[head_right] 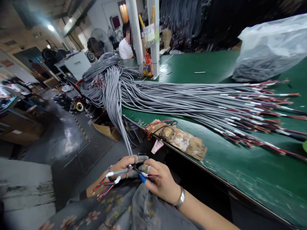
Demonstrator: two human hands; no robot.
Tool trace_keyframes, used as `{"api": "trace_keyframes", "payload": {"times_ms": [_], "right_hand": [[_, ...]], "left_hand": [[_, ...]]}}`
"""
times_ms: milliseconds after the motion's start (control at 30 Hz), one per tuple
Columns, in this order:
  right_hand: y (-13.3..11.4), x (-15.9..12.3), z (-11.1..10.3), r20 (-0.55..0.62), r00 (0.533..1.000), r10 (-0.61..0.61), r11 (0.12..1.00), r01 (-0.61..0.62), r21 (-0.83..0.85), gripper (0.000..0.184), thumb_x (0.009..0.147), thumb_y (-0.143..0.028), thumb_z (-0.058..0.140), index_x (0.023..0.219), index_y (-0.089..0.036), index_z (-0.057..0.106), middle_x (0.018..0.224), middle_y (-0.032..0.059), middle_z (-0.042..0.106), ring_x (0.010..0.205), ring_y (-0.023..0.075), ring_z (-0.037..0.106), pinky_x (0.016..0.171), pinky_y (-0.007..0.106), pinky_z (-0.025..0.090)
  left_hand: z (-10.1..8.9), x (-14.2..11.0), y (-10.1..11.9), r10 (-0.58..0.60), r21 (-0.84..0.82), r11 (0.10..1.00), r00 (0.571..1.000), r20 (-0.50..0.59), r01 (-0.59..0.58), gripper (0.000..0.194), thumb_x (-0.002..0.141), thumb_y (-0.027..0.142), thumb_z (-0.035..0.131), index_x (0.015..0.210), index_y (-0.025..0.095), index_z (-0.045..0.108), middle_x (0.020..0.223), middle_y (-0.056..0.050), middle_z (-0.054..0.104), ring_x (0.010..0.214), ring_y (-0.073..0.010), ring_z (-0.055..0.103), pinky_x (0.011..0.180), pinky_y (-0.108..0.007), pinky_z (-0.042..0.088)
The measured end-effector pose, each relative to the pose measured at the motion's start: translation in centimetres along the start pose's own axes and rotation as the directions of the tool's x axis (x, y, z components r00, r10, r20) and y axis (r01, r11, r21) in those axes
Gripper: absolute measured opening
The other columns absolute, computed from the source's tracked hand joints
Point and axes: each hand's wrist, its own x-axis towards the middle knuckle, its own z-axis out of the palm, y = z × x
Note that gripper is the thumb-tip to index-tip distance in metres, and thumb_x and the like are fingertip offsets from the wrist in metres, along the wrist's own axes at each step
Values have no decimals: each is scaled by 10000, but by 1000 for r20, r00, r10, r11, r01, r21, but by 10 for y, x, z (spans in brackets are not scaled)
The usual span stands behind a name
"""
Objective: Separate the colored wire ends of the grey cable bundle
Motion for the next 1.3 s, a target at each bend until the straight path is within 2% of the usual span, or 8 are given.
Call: {"api": "trace_keyframes", "payload": {"times_ms": [133,267,367,467,633,767,1033,1300], "right_hand": [[-2,1,-3,9,1000,-8,1000,8,5,123,836,-133,519,896,-204,599,815,61,631,653,142,598,565,241,480],[-3,-1,-8,-21,999,45,999,-44,31,97,838,-151,514,867,-207,587,836,65,609,666,147,598,579,249,496],[-1,-6,-12,-17,992,124,983,-120,140,156,874,-193,491,1005,-201,576,949,94,630,755,169,637,663,272,531],[3,-13,-13,96,972,216,931,-235,279,231,941,-248,408,1110,-199,558,832,63,655,661,155,628,616,257,527],[19,-19,-1,235,938,255,927,-307,218,358,971,-411,345,901,-204,629,785,72,672,676,171,623,649,289,512],[27,-18,9,365,892,267,869,-386,310,499,960,-537,288,880,-191,639,757,48,668,657,147,617,625,257,491],[29,-15,13,393,870,297,783,-458,422,569,917,-615,331,817,-170,670,742,47,670,703,167,628,692,284,493],[29,-12,14,396,778,488,626,-628,463,480,828,-622,511,807,-168,666,687,21,634,595,153,568,598,282,491]], "left_hand": [[3,-7,-2,-42,-267,964,990,-137,4,437,789,497,652,1025,134,709,963,-133,718,879,-231,664,778,-315,499],[-4,-13,-5,18,-438,868,896,-443,-234,344,767,471,690,875,147,719,732,-80,723,650,-176,662,610,-271,504],[-21,-21,1,58,-497,769,817,-573,-403,295,781,444,680,888,171,719,443,22,565,371,-79,465,422,-195,374],[-36,-32,7,105,-498,736,803,-586,-459,214,801,367,670,897,186,731,294,98,301,286,-33,228,397,-173,289],[-21,-28,1,-24,-436,871,868,-497,-226,305,740,443,711,855,162,742,351,55,464,304,-36,313,382,-178,284],[12,-2,-3,-161,-205,975,904,-395,84,391,761,492,677,927,142,734,845,-100,732,727,-170,653,696,-281,517],[27,19,-6,-61,25,997,971,-232,69,358,805,444,616,956,140,726,893,-100,715,833,-208,644,773,-313,514],[37,25,-4,-204,-144,976,908,-366,162,407,751,546,630,802,153,721,744,-61,701,673,-175,612,679,-293,503]]}}
